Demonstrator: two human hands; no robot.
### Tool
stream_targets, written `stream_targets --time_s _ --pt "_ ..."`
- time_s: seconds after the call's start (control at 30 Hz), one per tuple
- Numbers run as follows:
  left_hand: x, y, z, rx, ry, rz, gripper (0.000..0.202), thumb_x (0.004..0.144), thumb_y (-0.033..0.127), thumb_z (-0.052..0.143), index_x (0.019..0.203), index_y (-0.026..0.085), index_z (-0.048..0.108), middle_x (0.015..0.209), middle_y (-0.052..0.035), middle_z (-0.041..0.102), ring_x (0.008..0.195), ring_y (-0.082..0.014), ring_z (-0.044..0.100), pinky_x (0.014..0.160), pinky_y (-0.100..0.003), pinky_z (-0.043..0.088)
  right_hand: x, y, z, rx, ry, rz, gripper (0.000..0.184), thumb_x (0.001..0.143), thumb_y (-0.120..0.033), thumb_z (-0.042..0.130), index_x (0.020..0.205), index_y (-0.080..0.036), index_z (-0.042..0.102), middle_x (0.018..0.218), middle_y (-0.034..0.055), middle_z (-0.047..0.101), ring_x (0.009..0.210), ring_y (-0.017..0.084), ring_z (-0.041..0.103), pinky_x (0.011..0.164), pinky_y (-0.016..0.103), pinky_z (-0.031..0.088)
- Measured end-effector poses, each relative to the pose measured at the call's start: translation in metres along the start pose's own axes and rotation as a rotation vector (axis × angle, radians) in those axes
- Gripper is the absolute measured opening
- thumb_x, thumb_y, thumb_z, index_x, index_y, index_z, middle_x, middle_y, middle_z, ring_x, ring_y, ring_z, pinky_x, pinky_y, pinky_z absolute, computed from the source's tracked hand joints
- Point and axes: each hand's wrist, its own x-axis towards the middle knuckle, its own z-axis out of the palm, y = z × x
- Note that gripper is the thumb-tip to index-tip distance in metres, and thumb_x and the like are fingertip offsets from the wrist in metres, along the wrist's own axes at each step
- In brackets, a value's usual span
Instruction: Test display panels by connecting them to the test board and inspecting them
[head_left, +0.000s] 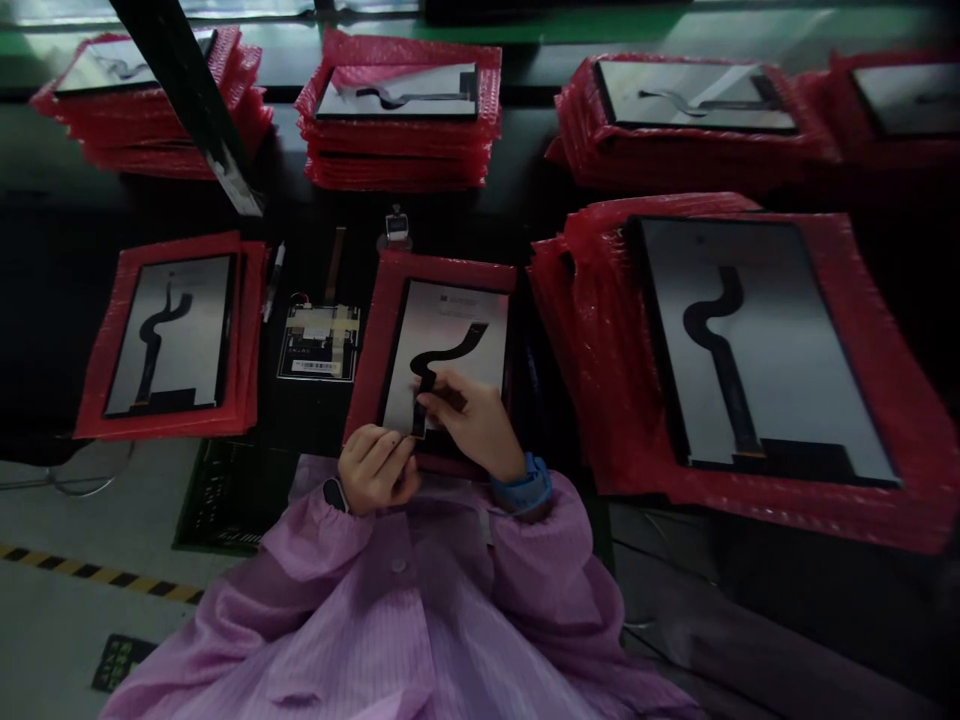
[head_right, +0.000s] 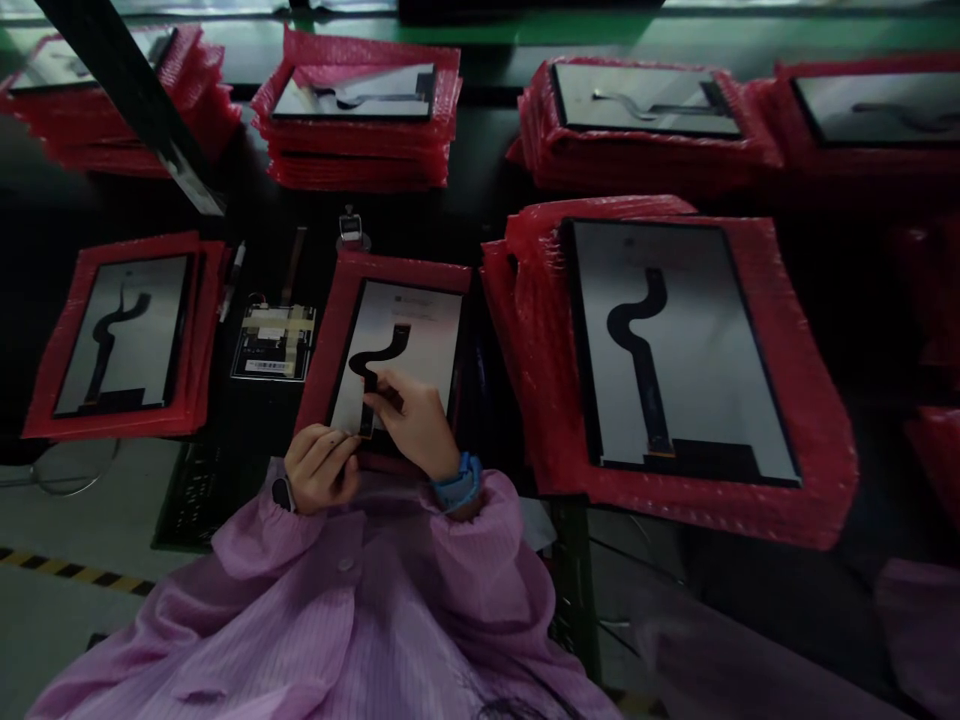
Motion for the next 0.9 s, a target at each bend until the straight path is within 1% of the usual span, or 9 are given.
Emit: stream_targets --time_s 0.1,0.27,0.33,0.4,0.5,0.63,0.7,0.83,0.9 --pt "0.0 0.0 0.0 0.015 -0.004 0.006 0.019 0.086 0.012 0.055 0.099 0.013 0.068 0.078 -0.0065 0.072 0.069 -0.0187 0.066 0.069 -0.034 0.057 0.0 0.0 0.001 -0.011 -0.001 -0.008 0.015 0.088 -0.033 0.063 0.093 -0.019 0.068 0.076 0.0012 0.067 0.072 0.016 0.063 0.065 0.028 0.049" --pt "0.001 0.001 0.0 0.071 -0.033 -0.001 0.025 0.086 0.012 0.056 0.108 0.012 0.069 0.079 -0.0068 0.072 0.067 -0.0188 0.066 0.068 -0.033 0.057 -0.002 -0.004 0.001 0.007 0.011 0.015 0.015 0.088 -0.033 0.063 0.093 -0.019 0.066 0.08 0.0015 0.068 0.072 0.016 0.064 0.068 0.028 0.05" --pt "0.001 0.001 0.0 0.075 -0.033 0.007 0.023 0.086 0.012 0.057 0.107 0.011 0.068 0.078 -0.007 0.071 0.067 -0.0189 0.065 0.067 -0.033 0.056 -0.004 -0.008 -0.002 -0.01 -0.002 0.03 0.015 0.086 -0.031 0.065 0.096 -0.019 0.066 0.083 0.0017 0.07 0.075 0.016 0.066 0.07 0.029 0.051" --pt "0.001 0.0 0.0 0.069 -0.033 0.012 0.022 0.086 0.012 0.057 0.105 0.011 0.068 0.077 -0.007 0.071 0.068 -0.0191 0.065 0.067 -0.033 0.056 -0.005 -0.011 -0.004 -0.044 -0.033 0.041 0.02 0.084 -0.027 0.067 0.102 -0.019 0.066 0.084 0.0014 0.071 0.076 0.017 0.067 0.071 0.029 0.051" --pt "0.0 0.0 0.001 0.06 -0.017 0.023 0.021 0.086 0.012 0.057 0.103 0.01 0.069 0.077 -0.0074 0.072 0.068 -0.0193 0.065 0.067 -0.033 0.056 -0.008 -0.013 -0.005 -0.068 -0.044 0.055 0.028 0.082 -0.025 0.068 0.108 -0.019 0.064 0.081 0.0005 0.071 0.074 0.017 0.067 0.069 0.029 0.049" --pt "-0.001 0.0 0.003 0.046 0.017 0.04 0.021 0.086 0.013 0.055 0.101 0.008 0.069 0.077 -0.0087 0.071 0.067 -0.0194 0.065 0.068 -0.034 0.056 -0.011 -0.012 -0.001 -0.037 0.019 0.065 0.029 0.081 -0.026 0.068 0.108 -0.02 0.061 0.078 0.0003 0.071 0.075 0.019 0.068 0.067 0.029 0.049" --pt "-0.001 0.0 0.002 0.041 0.013 0.036 0.021 0.087 0.014 0.054 0.1 0.009 0.069 0.077 -0.0086 0.071 0.067 -0.0193 0.065 0.068 -0.034 0.057 -0.012 -0.011 0.0 -0.026 0.037 0.063 0.029 0.081 -0.027 0.068 0.107 -0.02 0.06 0.077 0.0003 0.071 0.075 0.019 0.068 0.068 0.03 0.05" --pt "0.0 0.0 0.001 0.032 0.004 0.023 0.022 0.088 0.014 0.052 0.101 0.011 0.07 0.078 -0.0071 0.072 0.067 -0.0181 0.066 0.069 -0.033 0.057 -0.013 -0.01 0.0 -0.039 0.026 0.061 0.026 0.081 -0.028 0.068 0.105 -0.021 0.059 0.079 0.0007 0.071 0.075 0.02 0.068 0.07 0.031 0.052" --pt "0.002 0.001 0.0 0.045 -0.006 0.017 0.023 0.088 0.014 0.052 0.103 0.01 0.07 0.078 -0.0073 0.071 0.067 -0.018 0.065 0.068 -0.033 0.057 -0.013 -0.01 -0.002 -0.06 0.013 0.052 0.024 0.082 -0.028 0.067 0.103 -0.021 0.06 0.081 0.0016 0.071 0.076 0.02 0.069 0.071 0.032 0.052"
